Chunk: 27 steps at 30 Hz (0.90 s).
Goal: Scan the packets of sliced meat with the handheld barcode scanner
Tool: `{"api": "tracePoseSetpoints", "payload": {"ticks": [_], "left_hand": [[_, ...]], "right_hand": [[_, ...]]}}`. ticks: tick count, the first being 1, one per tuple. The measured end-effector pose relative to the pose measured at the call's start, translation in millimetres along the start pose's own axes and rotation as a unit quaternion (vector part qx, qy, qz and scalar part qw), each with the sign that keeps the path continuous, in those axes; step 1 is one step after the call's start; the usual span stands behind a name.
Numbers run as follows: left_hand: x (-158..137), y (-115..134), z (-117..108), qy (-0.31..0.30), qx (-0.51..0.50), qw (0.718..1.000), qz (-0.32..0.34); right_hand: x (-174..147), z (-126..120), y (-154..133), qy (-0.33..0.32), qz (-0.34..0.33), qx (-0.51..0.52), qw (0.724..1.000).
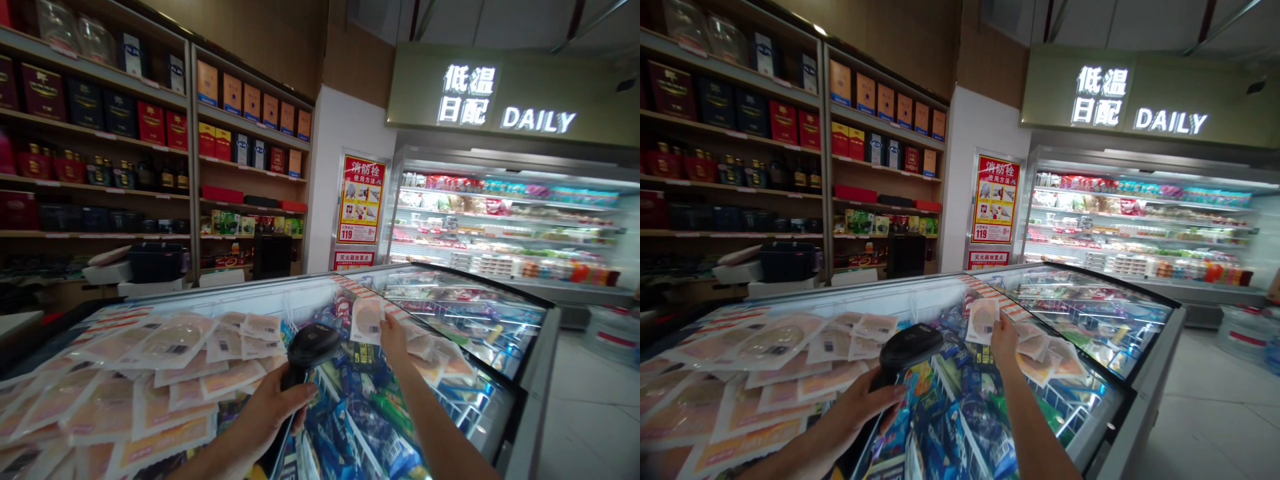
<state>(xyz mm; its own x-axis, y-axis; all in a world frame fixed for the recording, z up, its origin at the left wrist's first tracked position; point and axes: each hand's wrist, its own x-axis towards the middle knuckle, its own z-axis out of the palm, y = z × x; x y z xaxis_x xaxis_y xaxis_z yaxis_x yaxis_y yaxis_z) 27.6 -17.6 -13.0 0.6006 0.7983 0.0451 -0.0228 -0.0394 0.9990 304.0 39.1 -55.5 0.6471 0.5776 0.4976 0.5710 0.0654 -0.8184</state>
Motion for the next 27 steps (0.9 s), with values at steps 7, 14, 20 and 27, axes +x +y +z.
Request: {"api": "tracePoseSetpoints", "payload": {"ticks": [7, 14, 20, 27], "left_hand": [[3, -2, -2, 0.017, 0.009, 1.000, 0.020], [4, -5, -3, 0.022, 0.017, 0.999, 0.028], [8, 0, 5, 0.061, -0.002, 0.998, 0.036], [54, 3, 44, 0.144, 0.029, 0.984, 0.096]], "right_hand": [[12, -57, 6, 0.036, 0.084, -0.265, 0.960], [13, -77, 29, 0.032, 0.098, -0.355, 0.929], [3, -69, 4, 0.105, 0.043, -0.274, 0.955], [-68, -16, -75, -0.286, -0.005, 0.211, 0.935]]}}
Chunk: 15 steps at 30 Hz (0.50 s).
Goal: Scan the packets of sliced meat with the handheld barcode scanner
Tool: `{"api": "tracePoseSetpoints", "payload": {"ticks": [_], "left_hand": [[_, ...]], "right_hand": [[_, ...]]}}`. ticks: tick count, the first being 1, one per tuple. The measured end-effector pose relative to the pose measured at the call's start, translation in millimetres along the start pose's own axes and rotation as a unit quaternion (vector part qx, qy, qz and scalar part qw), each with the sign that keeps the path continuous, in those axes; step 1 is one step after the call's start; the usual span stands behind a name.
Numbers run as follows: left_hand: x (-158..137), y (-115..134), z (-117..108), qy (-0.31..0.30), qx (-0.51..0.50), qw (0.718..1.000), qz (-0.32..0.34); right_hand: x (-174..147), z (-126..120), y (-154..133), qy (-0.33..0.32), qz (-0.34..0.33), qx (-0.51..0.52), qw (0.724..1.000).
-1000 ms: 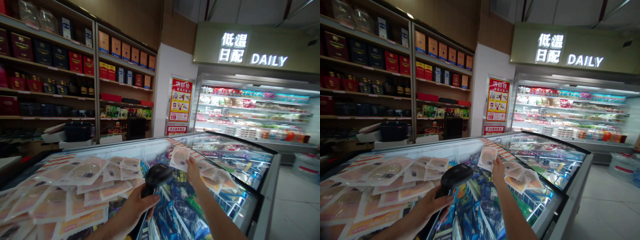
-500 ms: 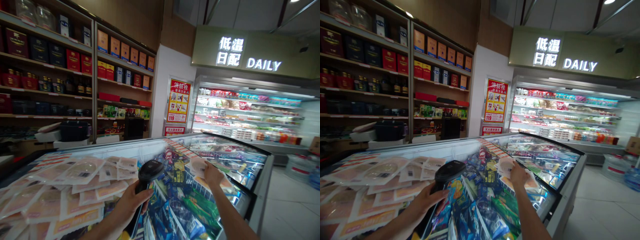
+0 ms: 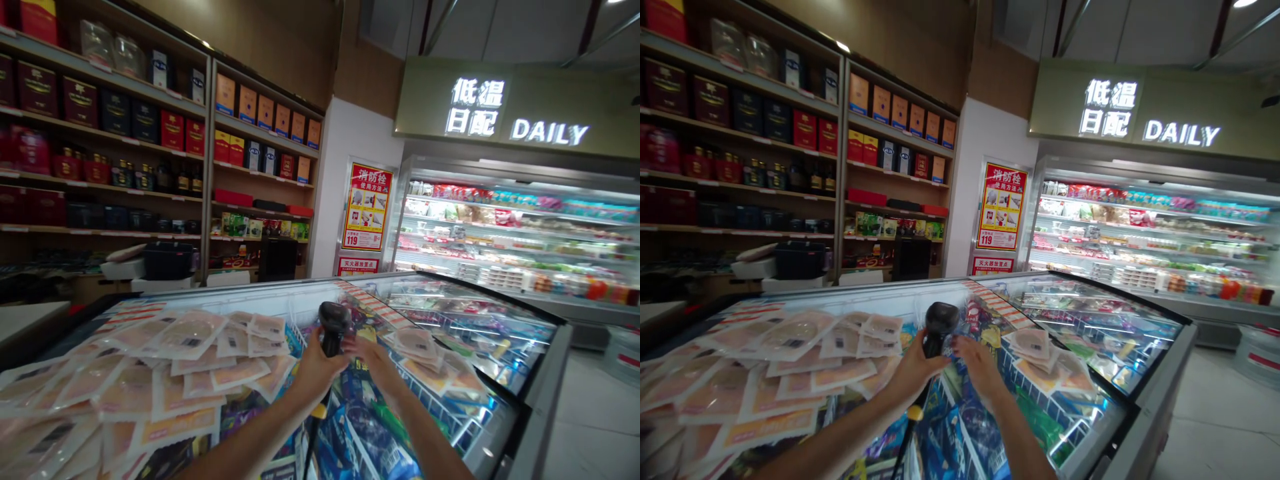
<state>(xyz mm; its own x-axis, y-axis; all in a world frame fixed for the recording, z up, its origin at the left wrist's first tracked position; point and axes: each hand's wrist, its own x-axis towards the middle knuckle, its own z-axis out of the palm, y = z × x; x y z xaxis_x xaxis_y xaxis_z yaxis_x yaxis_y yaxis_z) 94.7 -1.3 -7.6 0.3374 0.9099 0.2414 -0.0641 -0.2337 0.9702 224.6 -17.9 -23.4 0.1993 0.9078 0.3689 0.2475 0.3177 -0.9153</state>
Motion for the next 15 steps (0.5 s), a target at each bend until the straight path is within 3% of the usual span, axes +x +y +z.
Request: {"api": "tracePoseSetpoints", "payload": {"ticks": [3, 5, 7, 9, 11, 12, 14, 15], "left_hand": [[10, -12, 22, -0.003, 0.054, 0.996, 0.072], [13, -20, 28, -0.064, 0.067, 0.992, 0.085], [17, -25, 24, -0.151, 0.060, 0.984, 0.075], [25, -22, 7, -0.184, 0.098, 0.976, 0.058], [38, -16, -20, -0.112, 0.247, 0.962, 0.045], [46, -12, -36, -0.041, 0.355, 0.933, 0.049], [61, -6, -67, 0.076, 0.540, 0.838, 0.030], [67, -6, -81, 0.102, 0.592, 0.799, 0.007]], "right_hand": [[-11, 22, -7, 0.006, 0.031, 0.122, 0.992], [-13, 21, -8, 0.052, 0.059, 0.160, 0.984], [-13, 15, -6, 0.096, 0.077, 0.205, 0.971], [-12, 9, -4, 0.124, 0.096, 0.242, 0.958], [-13, 7, -4, 0.132, 0.122, 0.259, 0.949], [-14, 7, -5, 0.133, 0.129, 0.260, 0.948], [-16, 8, -8, 0.128, 0.124, 0.252, 0.951], [-17, 8, -11, 0.122, 0.117, 0.242, 0.955]]}}
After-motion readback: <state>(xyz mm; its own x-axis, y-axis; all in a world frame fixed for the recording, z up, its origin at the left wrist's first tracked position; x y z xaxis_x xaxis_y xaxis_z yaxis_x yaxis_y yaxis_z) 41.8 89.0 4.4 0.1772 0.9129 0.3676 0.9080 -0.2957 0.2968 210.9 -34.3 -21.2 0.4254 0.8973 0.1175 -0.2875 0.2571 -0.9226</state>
